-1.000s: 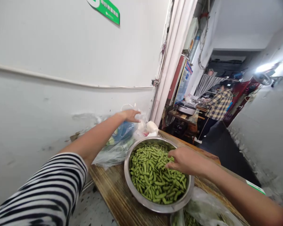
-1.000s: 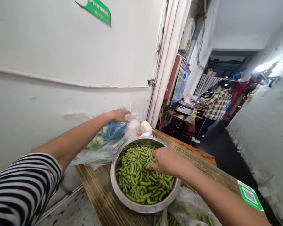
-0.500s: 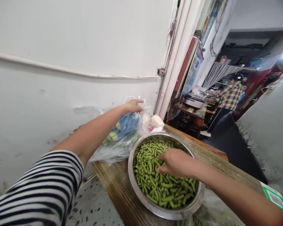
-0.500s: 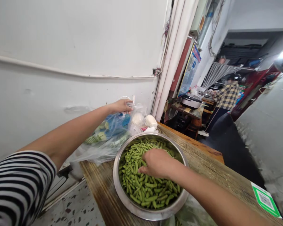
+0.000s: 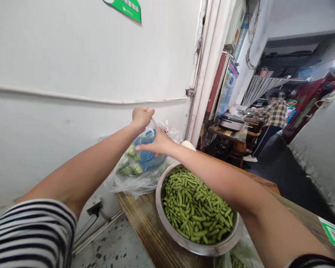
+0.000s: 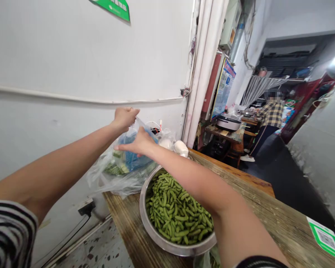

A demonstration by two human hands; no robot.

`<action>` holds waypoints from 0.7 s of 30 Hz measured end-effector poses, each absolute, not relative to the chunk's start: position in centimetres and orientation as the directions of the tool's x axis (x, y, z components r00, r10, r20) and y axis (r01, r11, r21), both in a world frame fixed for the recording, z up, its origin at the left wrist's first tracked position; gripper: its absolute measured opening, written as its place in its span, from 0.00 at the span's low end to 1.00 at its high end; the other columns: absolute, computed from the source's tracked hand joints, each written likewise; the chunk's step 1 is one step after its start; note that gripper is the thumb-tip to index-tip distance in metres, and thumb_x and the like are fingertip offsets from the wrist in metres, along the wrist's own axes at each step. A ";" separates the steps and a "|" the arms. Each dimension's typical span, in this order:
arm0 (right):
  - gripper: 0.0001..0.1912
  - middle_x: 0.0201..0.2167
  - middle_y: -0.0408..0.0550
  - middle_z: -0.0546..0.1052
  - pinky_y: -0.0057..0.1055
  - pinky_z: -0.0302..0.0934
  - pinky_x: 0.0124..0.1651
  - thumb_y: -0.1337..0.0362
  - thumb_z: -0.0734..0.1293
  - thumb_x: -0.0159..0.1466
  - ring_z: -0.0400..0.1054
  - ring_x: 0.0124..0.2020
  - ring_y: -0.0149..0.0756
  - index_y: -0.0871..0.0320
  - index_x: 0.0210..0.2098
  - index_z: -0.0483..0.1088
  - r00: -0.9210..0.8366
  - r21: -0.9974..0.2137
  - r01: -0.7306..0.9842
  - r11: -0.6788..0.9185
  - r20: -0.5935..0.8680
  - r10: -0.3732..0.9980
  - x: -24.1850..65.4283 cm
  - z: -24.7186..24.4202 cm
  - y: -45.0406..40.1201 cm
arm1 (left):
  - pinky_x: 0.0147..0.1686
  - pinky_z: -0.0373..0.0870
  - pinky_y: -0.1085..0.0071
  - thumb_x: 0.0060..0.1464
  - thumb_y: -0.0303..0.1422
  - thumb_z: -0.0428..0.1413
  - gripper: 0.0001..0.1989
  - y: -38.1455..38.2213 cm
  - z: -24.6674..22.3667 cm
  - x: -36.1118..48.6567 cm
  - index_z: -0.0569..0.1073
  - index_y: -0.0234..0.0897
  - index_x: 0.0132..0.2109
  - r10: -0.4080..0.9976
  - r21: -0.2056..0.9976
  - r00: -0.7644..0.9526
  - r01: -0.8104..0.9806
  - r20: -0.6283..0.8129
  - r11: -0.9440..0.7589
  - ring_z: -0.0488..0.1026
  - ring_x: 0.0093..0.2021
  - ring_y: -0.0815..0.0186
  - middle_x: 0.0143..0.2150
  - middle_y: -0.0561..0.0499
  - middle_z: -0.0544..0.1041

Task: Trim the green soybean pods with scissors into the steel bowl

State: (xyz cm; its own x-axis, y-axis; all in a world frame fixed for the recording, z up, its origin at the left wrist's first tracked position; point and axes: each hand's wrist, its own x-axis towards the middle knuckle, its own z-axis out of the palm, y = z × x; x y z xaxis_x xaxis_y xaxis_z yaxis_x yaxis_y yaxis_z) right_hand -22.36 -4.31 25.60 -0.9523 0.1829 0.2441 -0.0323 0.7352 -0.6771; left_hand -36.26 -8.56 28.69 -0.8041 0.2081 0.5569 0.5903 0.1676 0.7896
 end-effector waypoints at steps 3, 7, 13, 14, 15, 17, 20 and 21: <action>0.57 0.56 0.66 0.67 0.42 0.69 0.44 0.43 0.75 0.47 0.73 0.44 0.50 0.62 0.64 0.48 -0.883 -0.615 0.013 0.788 0.362 0.297 -23.6 27.9 -6.3 | 0.17 0.51 0.76 0.47 0.35 0.53 0.13 -10.2 31.6 -34.0 0.57 0.39 0.21 0.202 0.754 -0.759 0.646 0.619 0.115 0.56 0.17 0.72 0.15 0.57 0.57; 0.45 0.52 0.62 0.69 0.47 0.65 0.52 0.49 0.75 0.50 0.67 0.54 0.55 0.62 0.58 0.54 -0.794 -0.458 -0.030 0.888 0.551 0.258 -21.8 31.3 -5.2 | 0.20 0.55 0.77 0.48 0.32 0.52 0.10 -10.7 34.8 -29.8 0.59 0.38 0.25 0.263 0.761 -0.739 0.648 0.620 0.027 0.60 0.20 0.72 0.17 0.56 0.56; 0.18 0.27 0.49 0.72 0.32 0.68 0.29 0.56 0.67 0.63 0.72 0.29 0.39 0.62 0.45 0.64 -0.917 -0.555 -0.032 0.831 0.346 0.196 -17.3 34.2 -3.3 | 0.26 0.60 0.76 0.52 0.31 0.53 0.10 -10.4 36.6 -23.4 0.59 0.36 0.26 0.398 0.744 -0.679 0.668 0.617 -0.014 0.65 0.26 0.71 0.21 0.54 0.58; 0.15 0.23 0.46 0.70 0.29 0.66 0.24 0.56 0.64 0.66 0.69 0.24 0.36 0.62 0.43 0.65 -0.933 -0.586 0.023 0.810 0.278 0.227 -16.7 34.4 -3.4 | 0.27 0.61 0.75 0.52 0.31 0.53 0.10 -10.4 36.7 -22.8 0.60 0.36 0.26 0.417 0.733 -0.662 0.680 0.623 -0.015 0.65 0.27 0.71 0.21 0.54 0.59; 0.14 0.20 0.44 0.68 0.27 0.64 0.21 0.56 0.61 0.68 0.67 0.20 0.33 0.62 0.41 0.65 -0.935 -0.609 0.078 0.789 0.231 0.270 -16.2 34.6 -3.5 | 0.28 0.61 0.75 0.51 0.31 0.53 0.10 -10.3 36.8 -22.2 0.60 0.36 0.26 0.432 0.717 -0.643 0.697 0.633 -0.012 0.66 0.27 0.70 0.21 0.53 0.60; 0.14 0.16 0.42 0.64 0.25 0.60 0.17 0.57 0.58 0.69 0.62 0.16 0.31 0.61 0.38 0.66 -0.909 -0.626 0.157 0.764 0.211 0.360 -15.3 35.0 -3.4 | 0.28 0.63 0.74 0.50 0.31 0.54 0.10 -9.7 37.1 -21.7 0.61 0.36 0.25 0.447 0.690 -0.617 0.724 0.647 0.000 0.66 0.28 0.69 0.22 0.52 0.62; 0.11 0.17 0.43 0.65 0.25 0.62 0.19 0.60 0.59 0.68 0.64 0.18 0.31 0.62 0.36 0.66 -0.831 -0.597 0.199 0.777 0.318 0.457 -14.3 36.1 -2.0 | 0.27 0.62 0.74 0.47 0.31 0.54 0.10 -7.7 37.5 -21.7 0.62 0.36 0.23 0.433 0.623 -0.566 0.782 0.701 0.014 0.66 0.27 0.69 0.21 0.52 0.63; 0.10 0.18 0.44 0.66 0.25 0.64 0.21 0.62 0.60 0.68 0.65 0.19 0.31 0.63 0.36 0.67 -0.811 -0.583 0.199 0.788 0.353 0.467 -14.0 36.4 -1.1 | 0.27 0.62 0.75 0.48 0.31 0.53 0.10 -6.9 37.6 -21.7 0.62 0.36 0.22 0.426 0.581 -0.532 0.814 0.732 0.018 0.67 0.27 0.69 0.21 0.52 0.63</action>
